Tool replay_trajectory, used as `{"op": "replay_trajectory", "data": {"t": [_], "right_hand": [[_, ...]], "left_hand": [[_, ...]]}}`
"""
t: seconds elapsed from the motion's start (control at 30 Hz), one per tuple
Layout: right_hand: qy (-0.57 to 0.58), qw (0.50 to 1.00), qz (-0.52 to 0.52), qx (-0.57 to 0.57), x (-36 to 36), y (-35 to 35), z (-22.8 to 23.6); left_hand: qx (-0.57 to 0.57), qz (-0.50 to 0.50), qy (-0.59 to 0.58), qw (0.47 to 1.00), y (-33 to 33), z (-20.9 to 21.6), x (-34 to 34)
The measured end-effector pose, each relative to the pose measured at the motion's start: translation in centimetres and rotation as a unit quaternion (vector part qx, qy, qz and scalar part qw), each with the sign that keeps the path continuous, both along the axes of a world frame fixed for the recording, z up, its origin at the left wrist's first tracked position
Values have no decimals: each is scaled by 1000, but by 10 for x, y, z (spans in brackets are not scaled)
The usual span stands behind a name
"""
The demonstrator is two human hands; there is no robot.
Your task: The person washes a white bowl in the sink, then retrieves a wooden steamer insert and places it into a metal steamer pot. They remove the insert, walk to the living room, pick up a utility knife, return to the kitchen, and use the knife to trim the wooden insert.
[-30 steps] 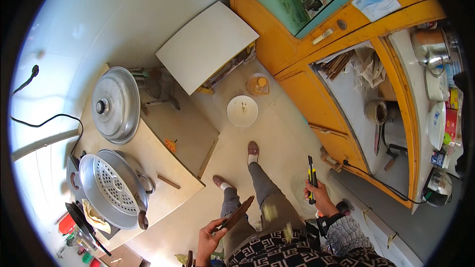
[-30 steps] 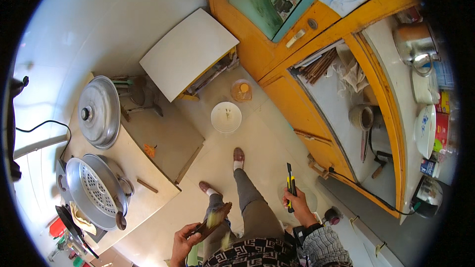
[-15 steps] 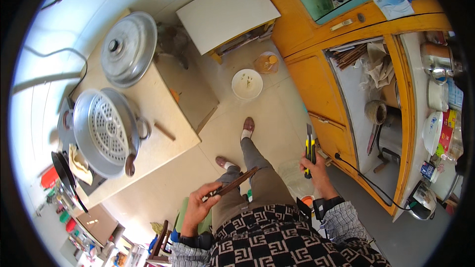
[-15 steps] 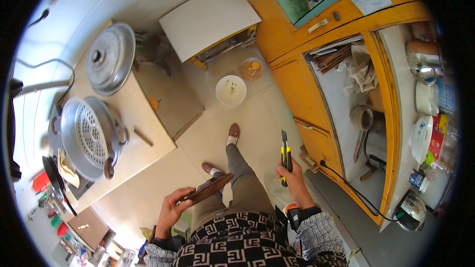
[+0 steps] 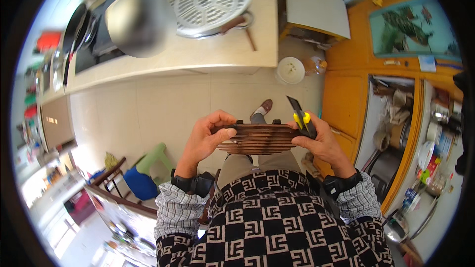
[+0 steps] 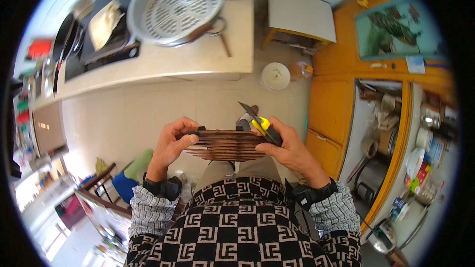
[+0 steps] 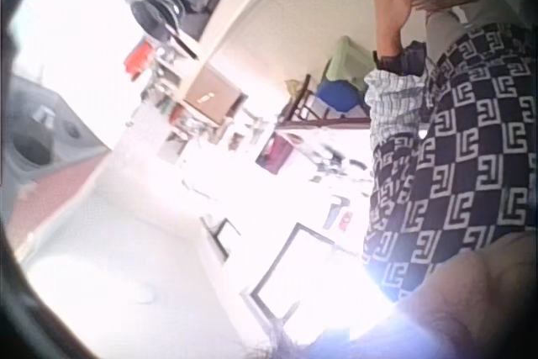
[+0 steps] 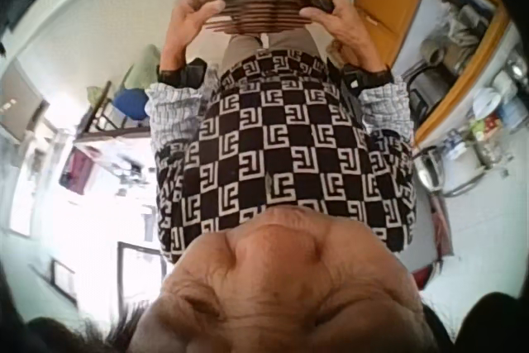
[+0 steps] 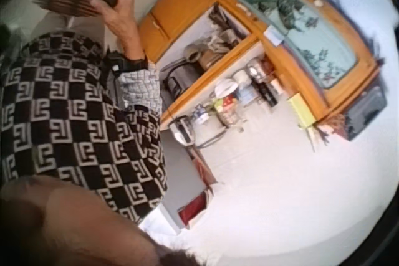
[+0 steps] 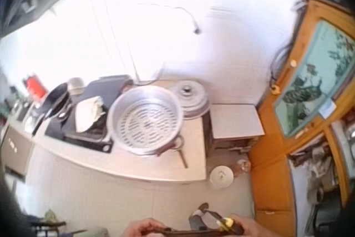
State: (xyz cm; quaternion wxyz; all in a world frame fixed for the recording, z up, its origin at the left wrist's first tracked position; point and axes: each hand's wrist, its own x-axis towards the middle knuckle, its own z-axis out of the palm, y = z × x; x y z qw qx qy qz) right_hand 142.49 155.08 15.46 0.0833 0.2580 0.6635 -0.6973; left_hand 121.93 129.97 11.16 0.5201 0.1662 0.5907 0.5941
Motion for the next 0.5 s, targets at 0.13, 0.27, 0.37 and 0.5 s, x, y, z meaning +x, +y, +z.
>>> {"op": "replay_trajectory", "data": {"t": [0.13,0.27,0.37,0.5], "right_hand": [[-6,999,7,-37,-26,-62,5],[17,998,52,-1,-57,-117,8],[35,996,70,-33,-83,-153,9],[76,986,114,-96,-114,-192,14]], "left_hand": [[-4,69,39,997,-82,12,5],[26,140,102,984,-153,29,-1],[-26,170,161,972,-199,46,-1],[-65,264,312,910,-260,65,-4]]}}
